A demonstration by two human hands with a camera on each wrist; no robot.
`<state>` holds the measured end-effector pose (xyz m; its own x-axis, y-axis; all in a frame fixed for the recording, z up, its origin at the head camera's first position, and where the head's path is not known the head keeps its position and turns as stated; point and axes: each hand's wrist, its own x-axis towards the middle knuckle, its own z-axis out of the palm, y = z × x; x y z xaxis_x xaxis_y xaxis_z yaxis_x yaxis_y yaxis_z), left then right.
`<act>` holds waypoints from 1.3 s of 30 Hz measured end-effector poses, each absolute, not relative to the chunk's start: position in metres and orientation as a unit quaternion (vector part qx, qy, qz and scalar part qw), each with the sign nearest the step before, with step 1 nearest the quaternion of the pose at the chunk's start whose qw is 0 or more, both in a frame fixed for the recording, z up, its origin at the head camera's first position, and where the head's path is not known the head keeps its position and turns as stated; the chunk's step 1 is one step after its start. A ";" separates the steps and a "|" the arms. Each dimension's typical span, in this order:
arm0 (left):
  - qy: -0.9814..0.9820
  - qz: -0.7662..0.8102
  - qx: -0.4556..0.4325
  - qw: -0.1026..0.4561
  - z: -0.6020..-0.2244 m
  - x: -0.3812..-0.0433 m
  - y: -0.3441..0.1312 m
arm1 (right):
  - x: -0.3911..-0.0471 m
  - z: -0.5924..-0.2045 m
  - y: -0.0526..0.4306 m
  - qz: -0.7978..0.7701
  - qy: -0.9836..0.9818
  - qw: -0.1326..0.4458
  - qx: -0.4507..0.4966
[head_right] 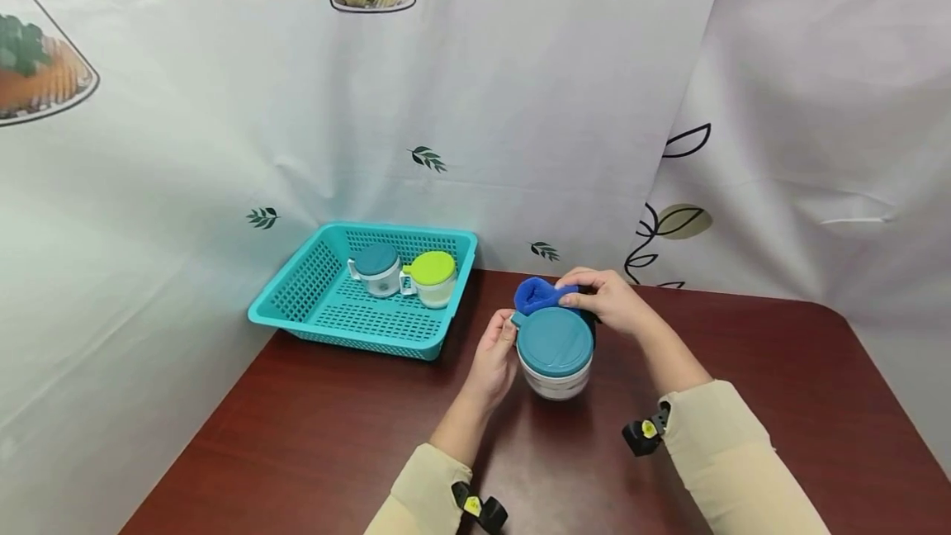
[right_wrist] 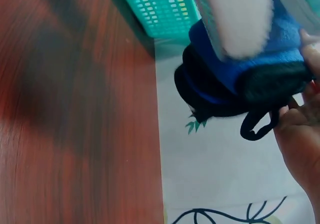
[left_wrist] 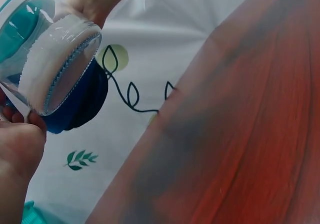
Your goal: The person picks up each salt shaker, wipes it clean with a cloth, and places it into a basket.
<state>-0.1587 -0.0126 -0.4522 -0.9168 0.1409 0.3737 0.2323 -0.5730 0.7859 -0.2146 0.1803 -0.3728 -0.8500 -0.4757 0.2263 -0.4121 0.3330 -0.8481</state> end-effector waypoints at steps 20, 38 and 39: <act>-0.490 -0.849 -0.183 0.079 -0.454 -0.163 -0.038 | -0.194 -0.371 0.203 -0.492 0.826 -0.005 -0.277; -0.481 -0.859 -0.106 0.143 -0.440 -0.174 -0.042 | -0.134 -0.384 0.189 -0.500 0.825 -0.162 -0.207; -0.480 -0.859 -0.103 0.145 -0.439 -0.174 -0.041 | -0.131 -0.386 0.186 -0.504 0.818 -0.176 -0.214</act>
<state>-0.1743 -0.0411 -0.4390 -0.9365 -0.1502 0.3168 0.3485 -0.4974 0.7944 -0.1306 0.1865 -0.3858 -0.8467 -0.1733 0.5030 -0.5272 0.4005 -0.7495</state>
